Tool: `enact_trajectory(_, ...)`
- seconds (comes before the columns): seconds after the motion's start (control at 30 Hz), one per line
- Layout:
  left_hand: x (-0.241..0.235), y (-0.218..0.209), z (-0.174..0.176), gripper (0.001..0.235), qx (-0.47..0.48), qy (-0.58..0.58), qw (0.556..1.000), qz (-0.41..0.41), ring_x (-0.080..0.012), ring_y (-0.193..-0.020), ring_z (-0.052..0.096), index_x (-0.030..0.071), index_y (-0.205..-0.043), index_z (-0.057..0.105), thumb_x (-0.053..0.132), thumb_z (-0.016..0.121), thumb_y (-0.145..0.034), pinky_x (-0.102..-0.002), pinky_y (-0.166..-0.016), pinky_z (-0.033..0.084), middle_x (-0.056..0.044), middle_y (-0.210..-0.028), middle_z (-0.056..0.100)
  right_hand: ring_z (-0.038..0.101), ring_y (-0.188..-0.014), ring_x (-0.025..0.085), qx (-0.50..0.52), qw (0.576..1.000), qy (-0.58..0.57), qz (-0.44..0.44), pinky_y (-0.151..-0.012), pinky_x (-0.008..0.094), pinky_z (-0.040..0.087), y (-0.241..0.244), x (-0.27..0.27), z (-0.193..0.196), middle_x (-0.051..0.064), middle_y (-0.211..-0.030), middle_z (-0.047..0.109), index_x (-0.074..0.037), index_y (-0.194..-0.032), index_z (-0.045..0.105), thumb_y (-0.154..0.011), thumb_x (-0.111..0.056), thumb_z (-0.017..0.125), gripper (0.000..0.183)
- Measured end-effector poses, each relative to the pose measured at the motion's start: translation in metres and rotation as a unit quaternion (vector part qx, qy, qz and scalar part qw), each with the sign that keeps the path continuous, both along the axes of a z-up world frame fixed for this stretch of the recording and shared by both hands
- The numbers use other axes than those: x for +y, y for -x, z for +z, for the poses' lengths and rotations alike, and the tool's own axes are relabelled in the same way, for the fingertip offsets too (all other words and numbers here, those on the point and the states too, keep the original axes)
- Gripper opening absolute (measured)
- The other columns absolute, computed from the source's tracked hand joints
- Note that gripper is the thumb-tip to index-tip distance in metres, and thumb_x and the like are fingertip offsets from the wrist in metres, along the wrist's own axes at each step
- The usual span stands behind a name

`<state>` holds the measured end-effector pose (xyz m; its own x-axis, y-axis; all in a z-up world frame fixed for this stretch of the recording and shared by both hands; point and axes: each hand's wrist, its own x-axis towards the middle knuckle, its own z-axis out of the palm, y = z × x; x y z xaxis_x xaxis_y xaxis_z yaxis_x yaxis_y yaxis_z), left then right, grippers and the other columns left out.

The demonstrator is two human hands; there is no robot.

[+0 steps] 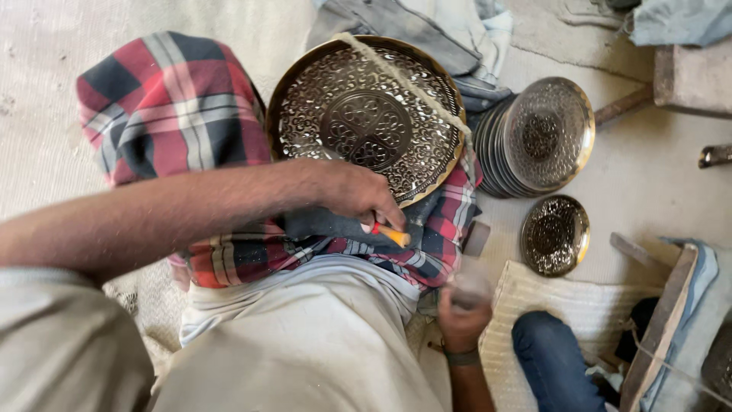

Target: The person uses a chisel and hammer to engrave a decorative pattern into a brass plate resting on a cushion. They repeatedly strike the chisel to create a textured surface on the plate.

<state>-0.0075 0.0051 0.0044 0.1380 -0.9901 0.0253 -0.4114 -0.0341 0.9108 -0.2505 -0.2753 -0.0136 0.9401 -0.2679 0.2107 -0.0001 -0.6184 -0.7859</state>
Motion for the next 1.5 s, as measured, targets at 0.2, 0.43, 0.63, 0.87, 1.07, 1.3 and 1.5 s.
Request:
enact_trajectory(0.2, -0.001, -0.007, 0.009, 0.052, -0.021, -0.032, 0.998, -0.056, -0.0252, -0.094, 0.075, 0.019, -0.125, 0.068, 0.005, 0.079, -0.076, -0.043, -0.077, 0.057, -0.008, -0.101, 0.077, 0.066, -0.106, 0.023, 0.026, 0.997, 0.016, -0.069, -0.094, 0.036, 0.054, 0.044, 0.006, -0.037, 0.018, -0.113, 0.067, 0.005, -0.127, 0.056, -0.083, -0.001, 0.077, 0.05)
enact_trajectory(0.43, 0.003, -0.006, 0.01, 0.054, -0.021, -0.072, 0.996, -0.046, -0.0219, -0.093, 0.074, 0.025, -0.131, 0.066, 0.005, 0.075, -0.082, -0.041, -0.076, 0.059, -0.005, -0.106, 0.077, 0.069, -0.103, 0.021, 0.063, 0.995, 0.06, -0.051, -0.091, 0.034, 0.056, 0.046, -0.007, -0.047, 0.017, -0.116, 0.068, 0.008, -0.133, 0.053, -0.082, -0.002, 0.076, 0.057)
enact_trajectory(0.63, 0.003, -0.01, 0.012, 0.057, 0.006, -0.138, 0.99, -0.041, -0.0202, -0.09, 0.076, 0.027, -0.132, 0.063, 0.008, 0.077, -0.08, -0.041, -0.075, 0.062, -0.004, -0.107, 0.077, 0.069, -0.103, 0.02, 0.084, 0.995, 0.007, -0.047, -0.094, 0.034, 0.055, 0.033, 0.007, -0.028, 0.014, -0.115, 0.069, 0.004, -0.137, 0.054, -0.083, -0.002, 0.074, 0.057)
enact_trajectory(0.87, 0.009, -0.009, 0.02, 0.059, 0.014, -0.143, 0.99, -0.005, -0.0194, -0.093, 0.074, 0.027, -0.133, 0.063, 0.01, 0.08, -0.079, -0.041, -0.078, 0.06, -0.005, -0.107, 0.077, 0.07, -0.099, 0.026, 0.152, 0.985, -0.062, -0.05, -0.093, 0.038, 0.056, 0.023, 0.013, -0.01, 0.017, -0.11, 0.07, 0.002, -0.133, 0.054, -0.079, -0.004, 0.076, 0.059)
enact_trajectory(1.07, 0.013, -0.01, 0.018, 0.063, 0.065, -0.2, 0.977, 0.036, -0.0199, -0.093, 0.075, 0.03, -0.138, 0.059, 0.014, 0.077, -0.08, -0.039, -0.08, 0.061, -0.002, -0.107, 0.076, 0.067, -0.105, 0.032, 0.158, 0.974, -0.153, -0.057, -0.097, 0.039, 0.055, 0.011, 0.013, -0.004, 0.019, -0.119, 0.067, -0.002, -0.137, 0.051, -0.079, -0.005, 0.076, 0.063)
enact_trajectory(1.3, 0.025, -0.008, 0.012, 0.064, 0.032, -0.151, 0.981, 0.119, -0.0179, -0.084, 0.077, 0.022, -0.137, 0.061, 0.013, 0.082, -0.078, -0.038, -0.077, 0.059, -0.003, -0.094, 0.08, 0.068, -0.102, 0.031, 0.213, 0.975, -0.063, 0.008, -0.091, 0.037, 0.054, -0.02, 0.004, 0.016, 0.018, -0.112, 0.065, -0.003, -0.137, 0.051, -0.077, 0.0, 0.08, 0.067)
enact_trajectory(1.5, 0.031, -0.006, 0.006, 0.064, 0.038, -0.095, 0.982, 0.16, -0.0183, -0.084, 0.077, 0.019, -0.136, 0.061, 0.009, 0.081, -0.076, -0.038, -0.076, 0.061, -0.004, -0.093, 0.079, 0.067, -0.101, 0.03, 0.197, 0.978, -0.034, 0.057, -0.09, 0.038, 0.055, -0.052, 0.003, 0.039, 0.019, -0.11, 0.067, -0.002, -0.136, 0.052, -0.074, -0.003, 0.08, 0.068)
